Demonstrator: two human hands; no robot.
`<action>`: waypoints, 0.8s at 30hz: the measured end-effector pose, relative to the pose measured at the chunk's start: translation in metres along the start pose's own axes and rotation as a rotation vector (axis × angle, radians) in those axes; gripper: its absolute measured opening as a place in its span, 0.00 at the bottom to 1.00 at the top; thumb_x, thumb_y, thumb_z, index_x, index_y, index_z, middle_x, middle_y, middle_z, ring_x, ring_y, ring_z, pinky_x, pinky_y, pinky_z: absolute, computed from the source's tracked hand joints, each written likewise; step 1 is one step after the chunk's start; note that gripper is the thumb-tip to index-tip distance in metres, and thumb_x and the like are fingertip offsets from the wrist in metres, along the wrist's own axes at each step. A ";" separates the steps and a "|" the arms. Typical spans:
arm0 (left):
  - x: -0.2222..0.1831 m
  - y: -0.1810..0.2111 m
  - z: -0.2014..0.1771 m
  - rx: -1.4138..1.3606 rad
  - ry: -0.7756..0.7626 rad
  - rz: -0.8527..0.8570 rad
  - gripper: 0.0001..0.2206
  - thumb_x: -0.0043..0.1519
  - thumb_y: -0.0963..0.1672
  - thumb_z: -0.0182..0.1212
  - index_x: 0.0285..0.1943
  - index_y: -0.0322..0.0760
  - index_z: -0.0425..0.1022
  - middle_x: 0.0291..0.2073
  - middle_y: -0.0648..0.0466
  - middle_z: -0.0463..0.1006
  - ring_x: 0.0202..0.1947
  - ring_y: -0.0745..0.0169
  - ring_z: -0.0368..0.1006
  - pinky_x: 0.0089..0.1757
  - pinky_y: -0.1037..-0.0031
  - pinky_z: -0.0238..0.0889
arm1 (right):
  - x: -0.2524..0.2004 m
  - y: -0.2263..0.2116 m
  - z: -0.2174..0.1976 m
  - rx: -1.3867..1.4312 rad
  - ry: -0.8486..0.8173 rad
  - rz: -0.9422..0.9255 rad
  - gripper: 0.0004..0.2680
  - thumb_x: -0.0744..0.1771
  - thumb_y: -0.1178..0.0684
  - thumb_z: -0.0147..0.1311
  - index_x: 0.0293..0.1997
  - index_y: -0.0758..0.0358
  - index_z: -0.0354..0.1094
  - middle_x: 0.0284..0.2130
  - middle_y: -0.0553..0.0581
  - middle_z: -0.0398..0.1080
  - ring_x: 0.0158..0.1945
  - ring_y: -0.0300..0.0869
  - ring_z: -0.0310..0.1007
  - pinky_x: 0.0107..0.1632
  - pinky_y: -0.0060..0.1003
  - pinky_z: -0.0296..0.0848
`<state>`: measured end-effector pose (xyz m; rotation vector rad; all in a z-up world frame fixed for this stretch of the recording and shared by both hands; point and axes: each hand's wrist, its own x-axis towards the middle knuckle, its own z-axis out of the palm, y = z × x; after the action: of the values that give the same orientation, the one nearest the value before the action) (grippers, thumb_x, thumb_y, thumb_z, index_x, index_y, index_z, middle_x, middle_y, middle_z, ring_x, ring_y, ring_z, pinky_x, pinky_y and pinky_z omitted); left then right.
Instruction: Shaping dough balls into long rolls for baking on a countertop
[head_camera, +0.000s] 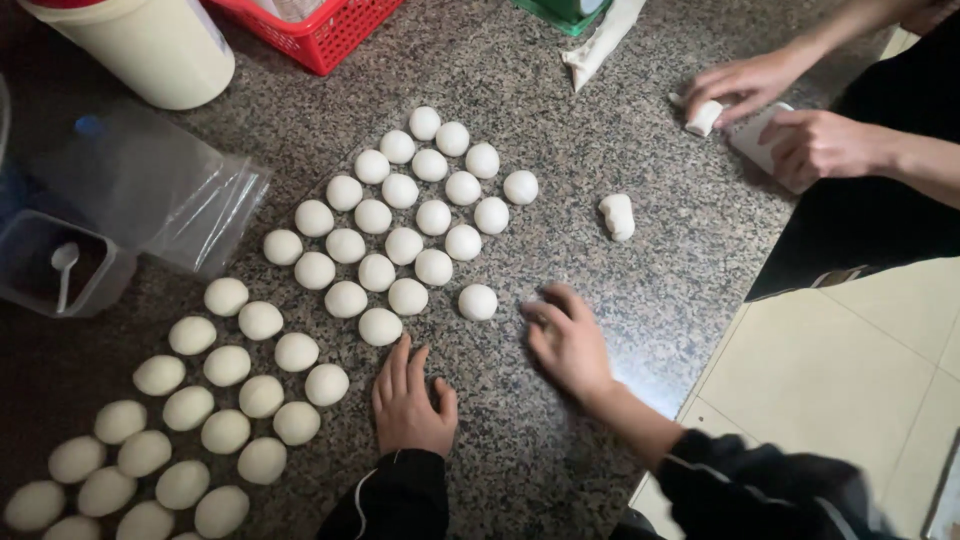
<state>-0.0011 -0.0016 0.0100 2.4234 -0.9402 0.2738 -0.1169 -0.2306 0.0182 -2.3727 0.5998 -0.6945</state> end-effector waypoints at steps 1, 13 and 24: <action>-0.001 0.000 -0.001 0.003 -0.001 0.001 0.21 0.62 0.46 0.53 0.65 0.42 0.75 0.72 0.49 0.70 0.70 0.47 0.66 0.62 0.51 0.60 | -0.006 -0.016 0.002 0.003 0.001 0.002 0.10 0.66 0.54 0.59 0.51 0.53 0.78 0.59 0.62 0.68 0.63 0.56 0.68 0.64 0.54 0.69; -0.002 -0.001 -0.001 -0.004 -0.093 -0.048 0.21 0.65 0.47 0.51 0.68 0.45 0.73 0.74 0.51 0.65 0.72 0.49 0.61 0.63 0.50 0.57 | -0.009 -0.001 -0.022 -0.181 -0.126 -0.027 0.20 0.66 0.38 0.58 0.63 0.55 0.68 0.66 0.64 0.63 0.63 0.58 0.72 0.47 0.56 0.83; 0.001 0.002 0.000 0.016 0.020 0.010 0.21 0.61 0.46 0.53 0.64 0.43 0.76 0.71 0.50 0.70 0.69 0.49 0.67 0.61 0.55 0.60 | -0.043 0.010 -0.037 -0.078 -0.264 -0.031 0.15 0.66 0.45 0.61 0.55 0.56 0.67 0.56 0.59 0.71 0.54 0.51 0.76 0.46 0.47 0.85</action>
<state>-0.0016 -0.0036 0.0110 2.4263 -0.9450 0.3103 -0.1749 -0.2291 0.0230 -2.4961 0.4847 -0.3660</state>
